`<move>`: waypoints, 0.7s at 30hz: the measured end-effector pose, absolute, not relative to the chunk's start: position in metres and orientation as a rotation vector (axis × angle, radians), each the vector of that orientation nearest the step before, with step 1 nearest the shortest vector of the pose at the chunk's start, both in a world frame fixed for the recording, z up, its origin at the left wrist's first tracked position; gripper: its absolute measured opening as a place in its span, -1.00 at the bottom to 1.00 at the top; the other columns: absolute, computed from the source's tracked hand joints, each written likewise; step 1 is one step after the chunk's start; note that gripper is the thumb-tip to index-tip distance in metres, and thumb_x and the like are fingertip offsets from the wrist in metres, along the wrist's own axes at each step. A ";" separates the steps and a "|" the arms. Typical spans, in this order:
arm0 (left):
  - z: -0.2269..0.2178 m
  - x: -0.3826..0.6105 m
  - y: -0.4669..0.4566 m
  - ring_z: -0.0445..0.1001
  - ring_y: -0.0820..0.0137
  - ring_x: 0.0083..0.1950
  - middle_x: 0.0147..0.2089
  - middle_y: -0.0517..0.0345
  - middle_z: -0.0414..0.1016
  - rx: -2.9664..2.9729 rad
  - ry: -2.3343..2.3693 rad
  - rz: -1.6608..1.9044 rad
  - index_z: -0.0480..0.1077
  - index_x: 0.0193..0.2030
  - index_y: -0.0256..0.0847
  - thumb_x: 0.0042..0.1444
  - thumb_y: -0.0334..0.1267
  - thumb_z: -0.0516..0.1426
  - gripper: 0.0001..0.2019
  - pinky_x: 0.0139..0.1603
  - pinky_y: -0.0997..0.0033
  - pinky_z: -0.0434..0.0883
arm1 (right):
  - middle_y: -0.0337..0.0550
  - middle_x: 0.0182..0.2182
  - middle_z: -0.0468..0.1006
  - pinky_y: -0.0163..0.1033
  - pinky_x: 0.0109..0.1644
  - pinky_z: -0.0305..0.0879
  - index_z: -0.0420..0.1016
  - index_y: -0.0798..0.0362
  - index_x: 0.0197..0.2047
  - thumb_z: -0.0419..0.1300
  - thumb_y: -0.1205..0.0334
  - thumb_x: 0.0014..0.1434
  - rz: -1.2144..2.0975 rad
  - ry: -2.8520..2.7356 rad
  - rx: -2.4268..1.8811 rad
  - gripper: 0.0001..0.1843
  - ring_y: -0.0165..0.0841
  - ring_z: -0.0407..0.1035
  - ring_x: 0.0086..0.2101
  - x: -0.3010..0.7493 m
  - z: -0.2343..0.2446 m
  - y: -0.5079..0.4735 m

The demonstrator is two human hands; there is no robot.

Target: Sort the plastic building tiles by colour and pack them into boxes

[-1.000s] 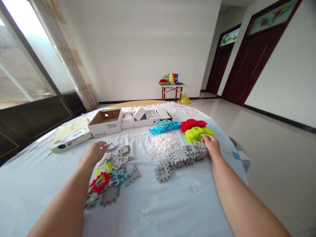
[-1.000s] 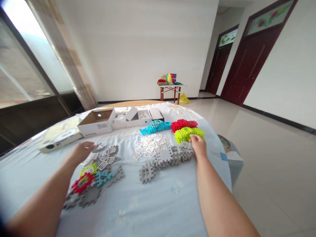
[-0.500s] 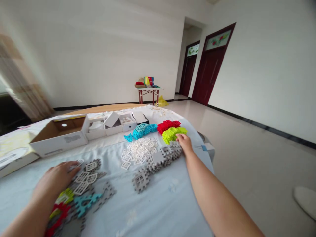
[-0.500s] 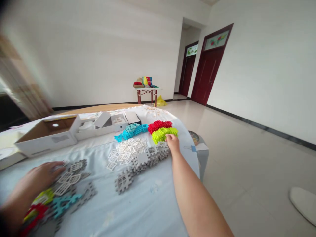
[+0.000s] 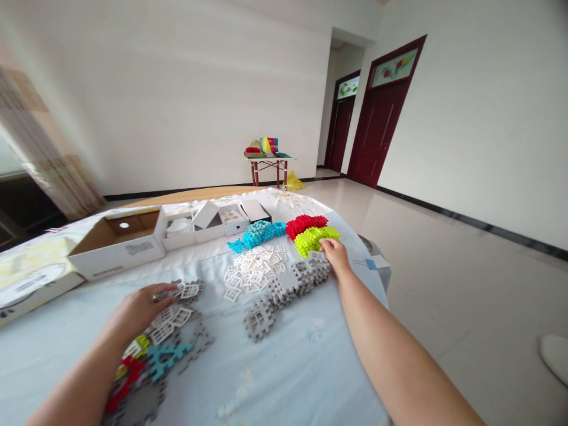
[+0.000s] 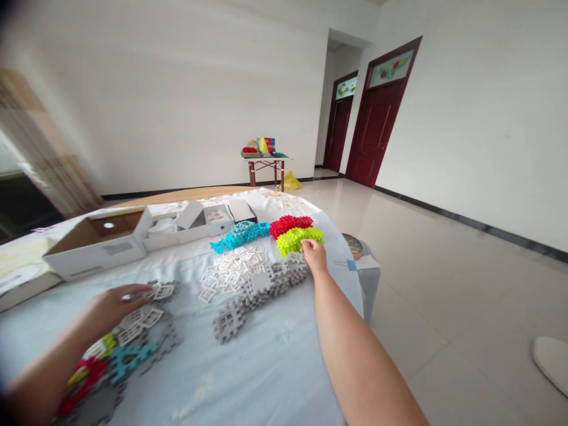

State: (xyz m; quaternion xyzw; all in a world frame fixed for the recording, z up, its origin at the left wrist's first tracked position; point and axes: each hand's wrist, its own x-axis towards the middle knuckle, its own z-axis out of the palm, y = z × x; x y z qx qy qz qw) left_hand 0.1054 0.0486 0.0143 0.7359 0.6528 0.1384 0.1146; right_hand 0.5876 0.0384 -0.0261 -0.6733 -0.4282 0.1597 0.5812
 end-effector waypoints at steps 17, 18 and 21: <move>0.050 0.245 0.027 0.47 0.31 -0.19 -0.12 -0.01 0.49 2.224 1.368 0.761 0.43 -0.07 -0.22 -0.02 -0.17 0.04 -0.63 -0.12 0.30 0.40 | -0.19 -0.58 0.51 -0.27 -0.38 0.20 0.52 0.08 -0.39 0.09 0.00 -0.06 0.396 -0.994 -1.588 -0.66 -0.34 0.32 -0.54 0.590 -0.028 0.039; 0.049 0.252 0.029 0.46 0.31 -0.14 -0.03 -0.03 0.45 2.257 1.322 0.760 0.42 -0.04 -0.22 -0.02 -0.21 0.02 -0.61 -0.07 0.30 0.39 | -0.19 -0.58 0.51 -0.27 -0.38 0.20 0.52 0.08 -0.38 0.08 0.00 -0.06 0.396 -0.997 -1.587 -0.65 -0.34 0.32 -0.54 0.590 -0.029 0.040; 0.047 0.256 0.032 0.38 0.25 0.04 0.20 -0.08 0.23 2.375 1.268 0.705 0.36 0.06 -0.21 -0.04 -0.25 0.01 -0.54 0.02 0.26 0.34 | -0.18 -0.58 0.51 -0.27 -0.38 0.20 0.52 0.08 -0.36 0.08 0.00 -0.06 0.393 -1.007 -1.575 -0.64 -0.33 0.33 -0.53 0.592 -0.030 0.041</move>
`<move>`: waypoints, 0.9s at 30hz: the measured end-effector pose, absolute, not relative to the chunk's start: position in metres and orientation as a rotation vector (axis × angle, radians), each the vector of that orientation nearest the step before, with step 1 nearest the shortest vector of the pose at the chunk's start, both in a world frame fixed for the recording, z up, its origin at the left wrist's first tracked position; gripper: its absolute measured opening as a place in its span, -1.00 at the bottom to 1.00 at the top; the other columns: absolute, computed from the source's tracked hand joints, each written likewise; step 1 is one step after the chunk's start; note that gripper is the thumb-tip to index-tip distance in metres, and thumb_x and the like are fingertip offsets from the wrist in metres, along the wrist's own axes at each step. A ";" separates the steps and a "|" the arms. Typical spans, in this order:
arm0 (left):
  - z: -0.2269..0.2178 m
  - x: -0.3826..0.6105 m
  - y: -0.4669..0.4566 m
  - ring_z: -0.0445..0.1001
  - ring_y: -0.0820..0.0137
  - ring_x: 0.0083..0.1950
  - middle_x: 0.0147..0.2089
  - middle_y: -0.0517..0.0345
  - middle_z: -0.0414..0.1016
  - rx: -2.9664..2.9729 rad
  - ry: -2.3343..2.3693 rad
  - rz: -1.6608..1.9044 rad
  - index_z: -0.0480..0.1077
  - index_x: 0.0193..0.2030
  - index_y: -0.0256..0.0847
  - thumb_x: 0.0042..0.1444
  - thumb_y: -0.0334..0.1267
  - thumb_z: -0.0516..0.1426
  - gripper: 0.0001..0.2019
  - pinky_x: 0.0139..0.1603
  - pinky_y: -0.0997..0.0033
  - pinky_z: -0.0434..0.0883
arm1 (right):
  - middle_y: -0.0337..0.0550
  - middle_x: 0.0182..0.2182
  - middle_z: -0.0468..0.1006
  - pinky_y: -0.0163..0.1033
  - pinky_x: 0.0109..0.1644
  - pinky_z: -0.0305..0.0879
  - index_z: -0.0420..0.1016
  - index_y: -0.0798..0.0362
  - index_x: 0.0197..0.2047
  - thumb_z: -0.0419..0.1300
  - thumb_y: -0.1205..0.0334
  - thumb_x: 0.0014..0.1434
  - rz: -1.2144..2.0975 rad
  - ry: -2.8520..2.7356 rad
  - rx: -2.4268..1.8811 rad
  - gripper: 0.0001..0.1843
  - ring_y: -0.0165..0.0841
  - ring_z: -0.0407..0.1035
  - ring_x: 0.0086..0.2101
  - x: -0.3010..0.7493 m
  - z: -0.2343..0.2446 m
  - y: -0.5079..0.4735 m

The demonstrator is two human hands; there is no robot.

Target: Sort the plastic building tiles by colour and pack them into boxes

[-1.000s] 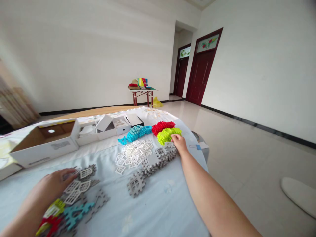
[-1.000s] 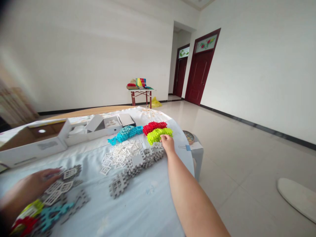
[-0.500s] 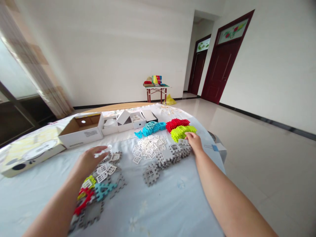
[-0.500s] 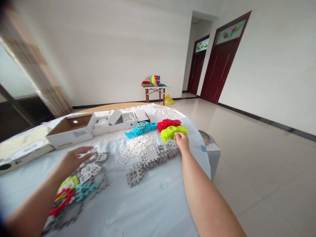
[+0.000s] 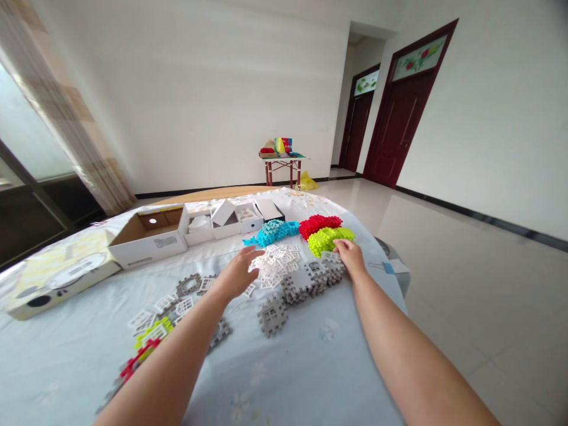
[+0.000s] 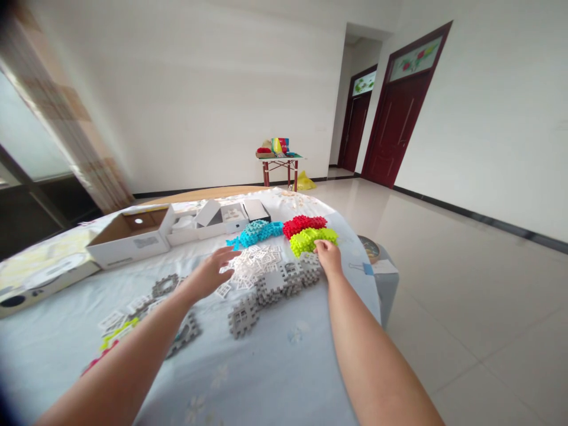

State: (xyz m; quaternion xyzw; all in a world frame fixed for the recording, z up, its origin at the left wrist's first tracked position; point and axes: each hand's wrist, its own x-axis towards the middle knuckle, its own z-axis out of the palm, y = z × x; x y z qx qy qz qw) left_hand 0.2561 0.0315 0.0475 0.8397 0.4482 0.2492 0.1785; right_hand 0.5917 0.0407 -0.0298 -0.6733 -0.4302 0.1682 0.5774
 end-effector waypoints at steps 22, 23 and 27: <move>0.041 0.145 0.032 0.36 0.13 0.04 0.02 -0.04 0.44 2.328 1.901 0.188 0.40 0.01 -0.16 -0.05 -0.12 0.05 -0.55 -0.04 0.25 0.23 | -0.16 -0.56 0.51 -0.26 -0.38 0.18 0.52 0.09 -0.39 0.09 -0.03 -0.07 0.350 -1.020 -1.618 -0.63 -0.32 0.31 -0.52 0.594 -0.033 0.036; 0.040 0.145 0.032 0.36 0.13 0.03 0.01 -0.02 0.45 2.321 1.924 0.192 0.41 -0.02 -0.14 -0.05 -0.14 0.05 -0.58 -0.04 0.25 0.21 | -0.16 -0.55 0.51 -0.26 -0.38 0.18 0.53 0.09 -0.38 0.09 -0.02 -0.07 0.349 -1.018 -1.615 -0.63 -0.32 0.32 -0.52 0.594 -0.033 0.036; 0.038 0.147 0.034 0.42 0.18 -0.06 -0.16 0.08 0.53 2.296 1.964 0.221 0.44 -0.14 -0.11 -0.07 -0.18 0.06 -0.67 -0.06 0.26 0.18 | -0.16 -0.55 0.51 -0.26 -0.38 0.19 0.52 0.08 -0.36 0.09 -0.01 -0.06 0.359 -1.015 -1.608 -0.64 -0.32 0.32 -0.52 0.594 -0.034 0.037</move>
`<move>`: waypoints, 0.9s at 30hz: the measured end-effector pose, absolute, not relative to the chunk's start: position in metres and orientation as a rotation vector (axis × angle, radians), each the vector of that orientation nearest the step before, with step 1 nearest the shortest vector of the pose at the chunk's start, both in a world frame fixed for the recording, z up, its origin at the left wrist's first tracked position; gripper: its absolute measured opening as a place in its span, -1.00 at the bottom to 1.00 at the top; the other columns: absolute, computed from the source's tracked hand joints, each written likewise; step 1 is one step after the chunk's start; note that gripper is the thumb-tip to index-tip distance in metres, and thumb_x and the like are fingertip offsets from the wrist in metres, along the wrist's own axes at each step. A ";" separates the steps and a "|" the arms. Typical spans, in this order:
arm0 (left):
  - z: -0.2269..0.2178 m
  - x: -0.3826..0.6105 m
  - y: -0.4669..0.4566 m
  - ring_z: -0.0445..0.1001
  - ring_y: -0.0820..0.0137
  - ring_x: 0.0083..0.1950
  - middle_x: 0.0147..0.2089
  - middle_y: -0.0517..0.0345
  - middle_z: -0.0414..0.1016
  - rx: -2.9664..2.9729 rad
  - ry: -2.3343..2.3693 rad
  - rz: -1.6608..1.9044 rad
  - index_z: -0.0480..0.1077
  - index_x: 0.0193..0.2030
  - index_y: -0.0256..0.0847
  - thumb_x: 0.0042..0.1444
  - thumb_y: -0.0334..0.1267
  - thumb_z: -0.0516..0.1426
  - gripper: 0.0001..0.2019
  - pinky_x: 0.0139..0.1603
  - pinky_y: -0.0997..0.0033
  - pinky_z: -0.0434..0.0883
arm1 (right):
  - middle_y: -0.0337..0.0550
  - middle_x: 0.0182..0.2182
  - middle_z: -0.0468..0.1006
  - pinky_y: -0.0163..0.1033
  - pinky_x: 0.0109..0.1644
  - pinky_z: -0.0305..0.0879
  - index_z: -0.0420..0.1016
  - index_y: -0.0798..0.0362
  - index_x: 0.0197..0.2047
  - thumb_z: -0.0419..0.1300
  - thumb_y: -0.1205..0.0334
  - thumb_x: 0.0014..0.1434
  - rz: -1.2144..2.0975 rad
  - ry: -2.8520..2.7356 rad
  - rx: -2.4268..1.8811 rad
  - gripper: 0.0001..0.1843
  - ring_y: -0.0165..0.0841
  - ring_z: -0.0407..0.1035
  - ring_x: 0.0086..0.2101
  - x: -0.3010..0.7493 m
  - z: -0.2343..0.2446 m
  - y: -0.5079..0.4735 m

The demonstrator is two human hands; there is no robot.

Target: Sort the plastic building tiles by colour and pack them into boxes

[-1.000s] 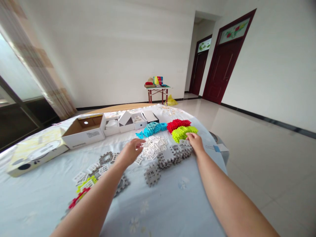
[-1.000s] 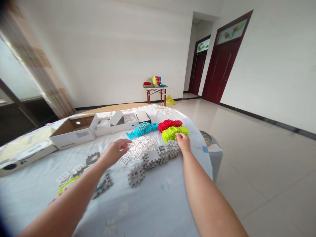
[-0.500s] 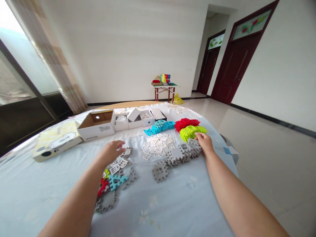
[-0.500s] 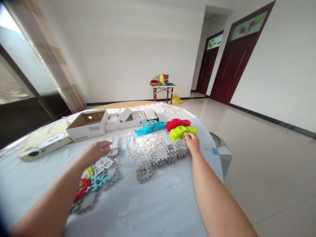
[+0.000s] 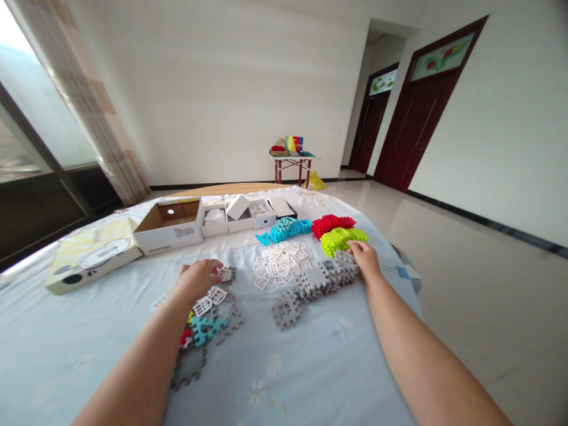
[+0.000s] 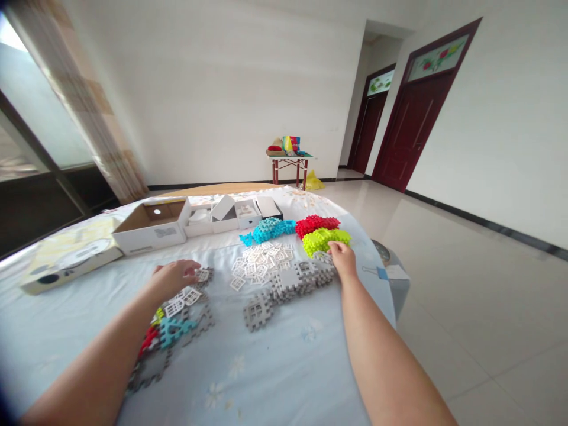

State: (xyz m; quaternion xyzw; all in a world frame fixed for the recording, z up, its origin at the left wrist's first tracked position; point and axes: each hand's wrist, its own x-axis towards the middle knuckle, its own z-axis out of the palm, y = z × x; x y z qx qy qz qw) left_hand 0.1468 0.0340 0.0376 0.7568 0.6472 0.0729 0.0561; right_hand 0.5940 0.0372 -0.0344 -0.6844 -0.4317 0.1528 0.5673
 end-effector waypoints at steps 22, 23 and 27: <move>0.032 0.224 0.021 0.49 0.25 -0.19 -0.17 -0.05 0.52 1.896 1.220 0.662 0.33 -0.03 -0.28 -0.13 0.08 0.15 -0.43 -0.18 0.30 0.40 | -0.17 -0.55 0.53 -0.31 -0.51 0.21 0.49 0.09 -0.33 0.06 -0.02 -0.06 0.422 -0.938 -1.552 -0.62 -0.39 0.28 -0.62 0.590 -0.027 0.036; 0.034 0.220 0.022 0.49 0.25 -0.17 -0.14 -0.07 0.51 1.898 1.231 0.662 0.30 0.00 -0.28 -0.13 0.08 0.16 -0.40 -0.16 0.28 0.41 | -0.17 -0.54 0.53 -0.31 -0.51 0.21 0.49 0.09 -0.32 0.06 -0.02 -0.06 0.422 -0.933 -1.556 -0.61 -0.39 0.28 -0.62 0.591 -0.027 0.036; 0.048 0.192 0.027 0.49 0.25 -0.17 -0.14 -0.03 0.52 2.043 1.464 0.686 0.34 -0.02 -0.25 -0.08 0.09 0.11 -0.45 -0.14 0.26 0.41 | -0.16 -0.54 0.53 -0.30 -0.51 0.20 0.50 0.09 -0.32 0.06 -0.02 -0.07 0.436 -0.925 -1.557 -0.61 -0.39 0.28 -0.62 0.592 -0.029 0.038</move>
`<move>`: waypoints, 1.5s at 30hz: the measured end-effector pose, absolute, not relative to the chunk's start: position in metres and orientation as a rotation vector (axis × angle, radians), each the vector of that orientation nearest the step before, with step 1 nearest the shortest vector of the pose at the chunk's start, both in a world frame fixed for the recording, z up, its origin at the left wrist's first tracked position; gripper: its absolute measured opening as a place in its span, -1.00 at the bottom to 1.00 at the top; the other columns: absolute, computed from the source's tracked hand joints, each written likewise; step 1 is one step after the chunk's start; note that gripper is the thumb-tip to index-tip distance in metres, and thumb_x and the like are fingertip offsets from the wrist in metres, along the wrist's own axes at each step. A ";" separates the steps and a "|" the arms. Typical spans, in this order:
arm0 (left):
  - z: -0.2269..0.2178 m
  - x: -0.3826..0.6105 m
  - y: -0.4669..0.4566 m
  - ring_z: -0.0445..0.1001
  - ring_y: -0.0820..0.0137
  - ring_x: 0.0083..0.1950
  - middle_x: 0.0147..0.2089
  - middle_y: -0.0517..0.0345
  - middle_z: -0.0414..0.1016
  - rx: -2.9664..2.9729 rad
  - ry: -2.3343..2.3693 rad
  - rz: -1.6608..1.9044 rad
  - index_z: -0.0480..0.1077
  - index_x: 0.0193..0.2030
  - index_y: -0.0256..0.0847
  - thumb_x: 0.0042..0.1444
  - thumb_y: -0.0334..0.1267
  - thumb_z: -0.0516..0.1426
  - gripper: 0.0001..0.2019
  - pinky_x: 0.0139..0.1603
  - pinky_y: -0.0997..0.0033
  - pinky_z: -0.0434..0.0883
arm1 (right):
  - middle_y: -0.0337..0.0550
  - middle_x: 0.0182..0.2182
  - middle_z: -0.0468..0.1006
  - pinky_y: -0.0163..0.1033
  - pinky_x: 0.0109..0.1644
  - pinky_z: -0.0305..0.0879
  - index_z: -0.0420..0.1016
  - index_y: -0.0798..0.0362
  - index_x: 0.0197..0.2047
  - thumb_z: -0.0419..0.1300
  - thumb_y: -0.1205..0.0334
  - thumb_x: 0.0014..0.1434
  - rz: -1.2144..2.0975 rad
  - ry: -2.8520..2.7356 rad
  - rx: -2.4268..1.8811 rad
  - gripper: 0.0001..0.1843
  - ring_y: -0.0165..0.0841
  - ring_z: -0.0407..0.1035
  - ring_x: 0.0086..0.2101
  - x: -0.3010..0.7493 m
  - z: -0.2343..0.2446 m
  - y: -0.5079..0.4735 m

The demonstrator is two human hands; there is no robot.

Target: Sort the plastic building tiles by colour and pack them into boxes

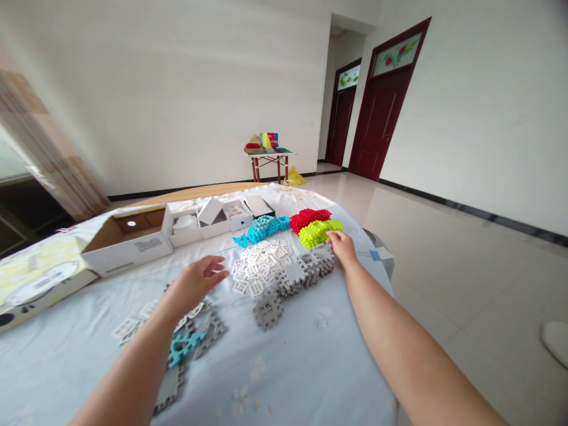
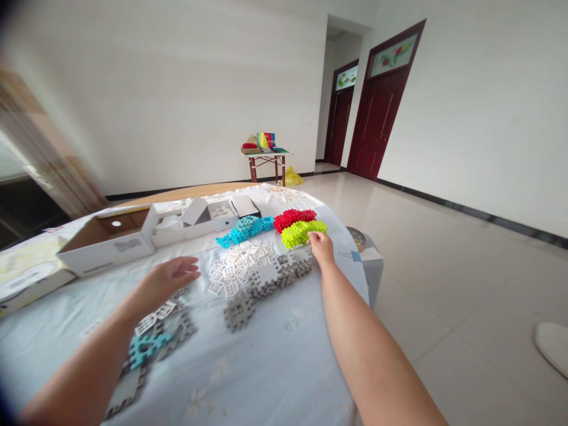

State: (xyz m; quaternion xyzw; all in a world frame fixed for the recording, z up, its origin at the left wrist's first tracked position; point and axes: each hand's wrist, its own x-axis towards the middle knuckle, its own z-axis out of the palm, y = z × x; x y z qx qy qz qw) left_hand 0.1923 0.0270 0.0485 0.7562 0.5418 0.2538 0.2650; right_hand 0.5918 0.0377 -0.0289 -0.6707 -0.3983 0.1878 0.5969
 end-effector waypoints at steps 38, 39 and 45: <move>0.049 0.150 0.040 0.46 0.23 -0.18 -0.18 -0.03 0.53 2.171 1.848 0.433 0.39 -0.06 -0.29 -0.02 0.15 -0.01 -0.43 -0.19 0.37 0.31 | -0.25 -0.60 0.41 -0.34 -0.46 0.09 0.47 0.13 -0.47 0.20 -0.15 -0.12 0.542 -1.202 -1.478 -0.55 -0.46 0.18 -0.56 0.590 0.004 0.012; 0.049 0.150 0.041 0.46 0.23 -0.18 -0.19 -0.03 0.53 2.175 1.851 0.439 0.40 -0.07 -0.28 -0.02 0.14 -0.01 -0.44 -0.20 0.37 0.31 | -0.25 -0.60 0.41 -0.33 -0.45 0.10 0.46 0.13 -0.47 0.20 -0.15 -0.11 0.522 -1.204 -1.468 -0.55 -0.46 0.18 -0.56 0.588 0.007 0.008; 0.049 0.145 0.043 0.46 0.24 -0.20 -0.20 0.01 0.54 2.146 1.882 0.462 0.41 -0.07 -0.25 -0.03 0.13 0.00 -0.46 -0.24 0.40 0.31 | -0.18 -0.50 0.49 -0.30 -0.34 0.19 0.48 0.12 -0.41 0.19 -0.10 -0.06 0.417 -1.271 -1.457 -0.60 -0.39 0.30 -0.46 0.586 0.020 -0.016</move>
